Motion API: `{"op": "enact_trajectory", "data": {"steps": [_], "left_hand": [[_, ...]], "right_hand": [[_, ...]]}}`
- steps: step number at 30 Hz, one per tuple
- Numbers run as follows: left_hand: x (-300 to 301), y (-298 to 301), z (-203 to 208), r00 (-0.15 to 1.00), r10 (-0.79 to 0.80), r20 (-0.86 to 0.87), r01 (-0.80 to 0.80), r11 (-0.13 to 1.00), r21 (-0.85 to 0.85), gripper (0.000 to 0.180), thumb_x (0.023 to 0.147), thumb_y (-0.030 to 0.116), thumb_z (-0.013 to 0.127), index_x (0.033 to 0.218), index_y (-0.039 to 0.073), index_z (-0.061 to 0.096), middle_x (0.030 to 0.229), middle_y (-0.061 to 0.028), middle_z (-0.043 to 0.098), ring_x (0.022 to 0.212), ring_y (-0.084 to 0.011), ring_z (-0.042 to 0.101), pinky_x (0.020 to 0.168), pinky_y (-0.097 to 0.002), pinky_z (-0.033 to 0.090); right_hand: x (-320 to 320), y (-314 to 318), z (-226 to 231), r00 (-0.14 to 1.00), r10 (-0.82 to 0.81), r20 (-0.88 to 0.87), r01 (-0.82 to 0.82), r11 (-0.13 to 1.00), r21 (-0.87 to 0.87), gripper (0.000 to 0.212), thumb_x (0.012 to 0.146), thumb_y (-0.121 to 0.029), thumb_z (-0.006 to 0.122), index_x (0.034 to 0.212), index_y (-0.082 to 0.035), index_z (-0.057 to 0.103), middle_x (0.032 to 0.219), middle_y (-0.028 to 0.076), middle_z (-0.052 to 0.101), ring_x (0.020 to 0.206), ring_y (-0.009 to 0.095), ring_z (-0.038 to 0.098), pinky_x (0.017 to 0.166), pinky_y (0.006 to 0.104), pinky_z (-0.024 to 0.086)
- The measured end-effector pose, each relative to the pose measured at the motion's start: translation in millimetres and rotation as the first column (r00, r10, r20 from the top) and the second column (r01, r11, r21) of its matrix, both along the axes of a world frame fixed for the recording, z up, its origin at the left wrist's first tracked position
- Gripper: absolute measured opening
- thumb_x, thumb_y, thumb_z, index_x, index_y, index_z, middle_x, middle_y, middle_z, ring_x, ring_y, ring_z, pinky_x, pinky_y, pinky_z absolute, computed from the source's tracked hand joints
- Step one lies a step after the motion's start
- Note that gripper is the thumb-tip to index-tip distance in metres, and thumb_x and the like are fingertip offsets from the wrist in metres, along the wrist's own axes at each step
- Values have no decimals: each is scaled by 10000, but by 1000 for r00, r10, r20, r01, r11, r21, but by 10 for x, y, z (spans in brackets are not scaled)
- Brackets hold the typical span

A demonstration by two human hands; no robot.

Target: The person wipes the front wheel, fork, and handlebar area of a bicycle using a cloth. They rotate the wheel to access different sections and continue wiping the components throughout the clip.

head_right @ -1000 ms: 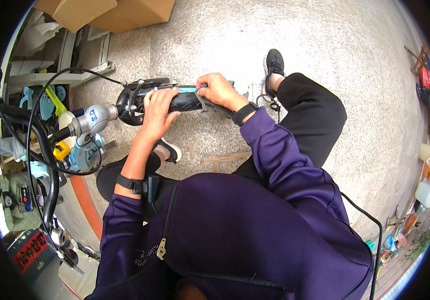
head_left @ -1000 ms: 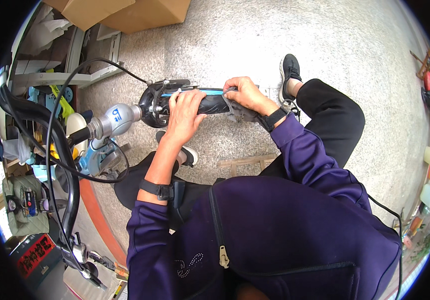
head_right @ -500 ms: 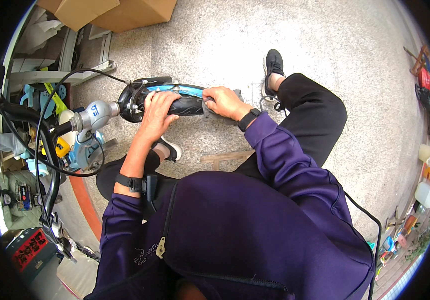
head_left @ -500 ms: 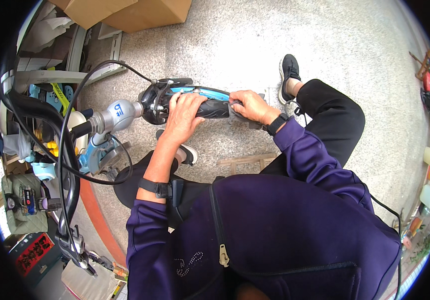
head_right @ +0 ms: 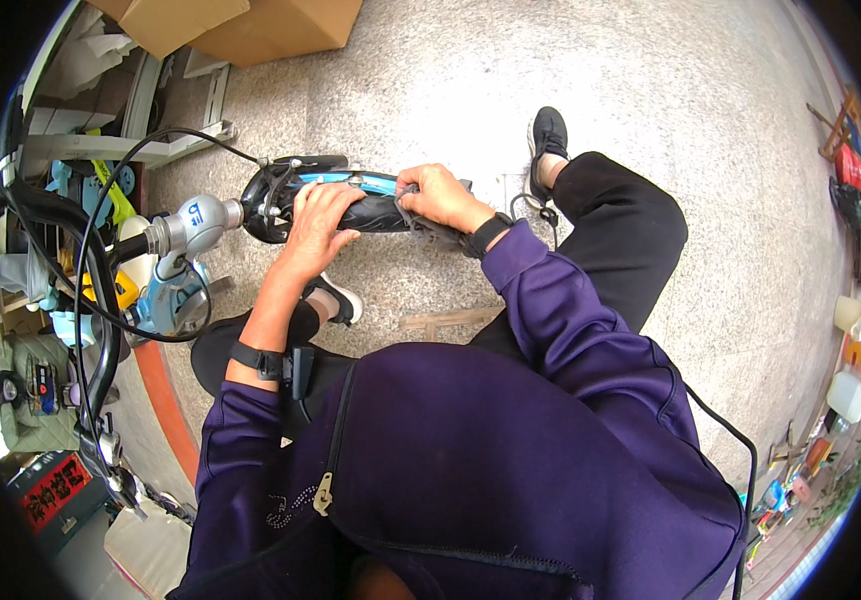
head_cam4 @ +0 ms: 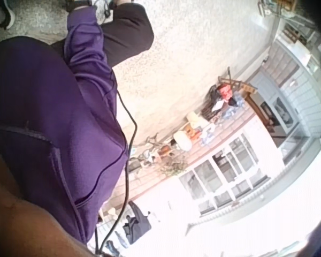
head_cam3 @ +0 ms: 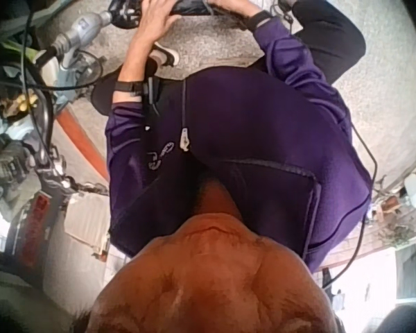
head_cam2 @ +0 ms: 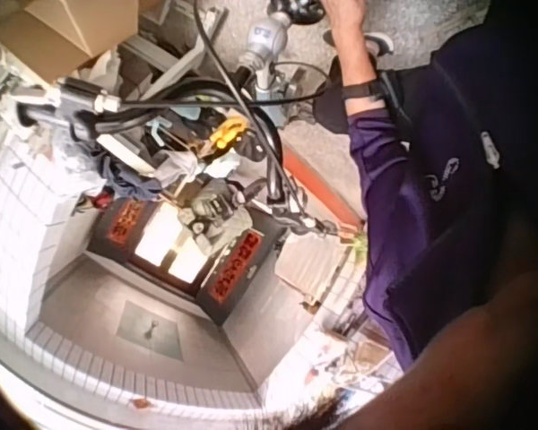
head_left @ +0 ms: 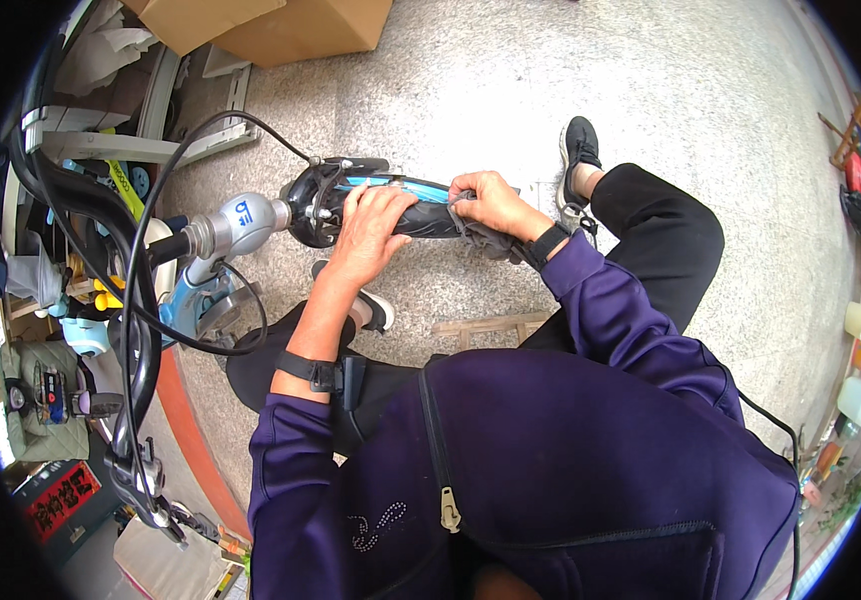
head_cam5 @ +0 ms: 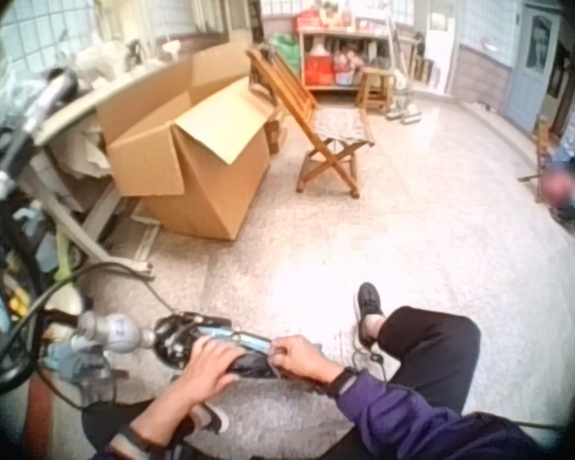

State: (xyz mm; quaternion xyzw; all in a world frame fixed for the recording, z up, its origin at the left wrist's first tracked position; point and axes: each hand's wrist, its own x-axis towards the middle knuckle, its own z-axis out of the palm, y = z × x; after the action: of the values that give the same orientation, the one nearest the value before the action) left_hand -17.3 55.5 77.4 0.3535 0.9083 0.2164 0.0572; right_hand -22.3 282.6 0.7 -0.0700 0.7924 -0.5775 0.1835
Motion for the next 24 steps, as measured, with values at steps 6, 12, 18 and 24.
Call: {"op": "enact_trajectory", "data": {"steps": [6, 12, 18, 24], "left_hand": [[7, 3, 8, 1000, 2, 15, -1, 999, -33, 581, 635, 68, 754, 1167, 108, 521, 1124, -74, 539, 1142, -263, 473, 1058, -455, 249], [24, -17, 28, 998, -14, 57, 16, 999, -45, 600, 630, 65, 755, 1179, 112, 517, 1143, -74, 543, 1151, -262, 474, 1061, -457, 246], [11, -37, 16, 999, -9, 39, 10, 999, -31, 595, 627, 71, 758, 1171, 113, 520, 1137, -70, 547, 1145, -262, 478, 1061, -457, 246], [6, -46, -4, 999, -15, 36, 16, 1000, -18, 594, 623, 76, 762, 1165, 113, 521, 1130, -66, 548, 1135, -260, 481, 1060, -458, 248]], "right_hand": [[-97, -37, -103, 966, -31, 256, 58, 993, -100, 52, 680, -21, 648, 730, -18, 635, 642, 7, 601, 577, 89, 530, 559, 249, 443], [-55, 1, -139, 926, 15, 377, 68, 976, -206, 98, 642, -75, 672, 717, -15, 650, 625, 48, 598, 575, 122, 533, 557, 278, 448], [92, 139, -127, 975, -48, 215, 62, 996, -60, 87, 679, -85, 659, 739, -24, 649, 625, 66, 603, 599, 130, 552, 582, 292, 459], [165, 167, -36, 988, 80, -134, -53, 981, 189, 71, 742, -66, 635, 800, -26, 631, 676, 116, 620, 646, 220, 613, 632, 331, 478]]}}
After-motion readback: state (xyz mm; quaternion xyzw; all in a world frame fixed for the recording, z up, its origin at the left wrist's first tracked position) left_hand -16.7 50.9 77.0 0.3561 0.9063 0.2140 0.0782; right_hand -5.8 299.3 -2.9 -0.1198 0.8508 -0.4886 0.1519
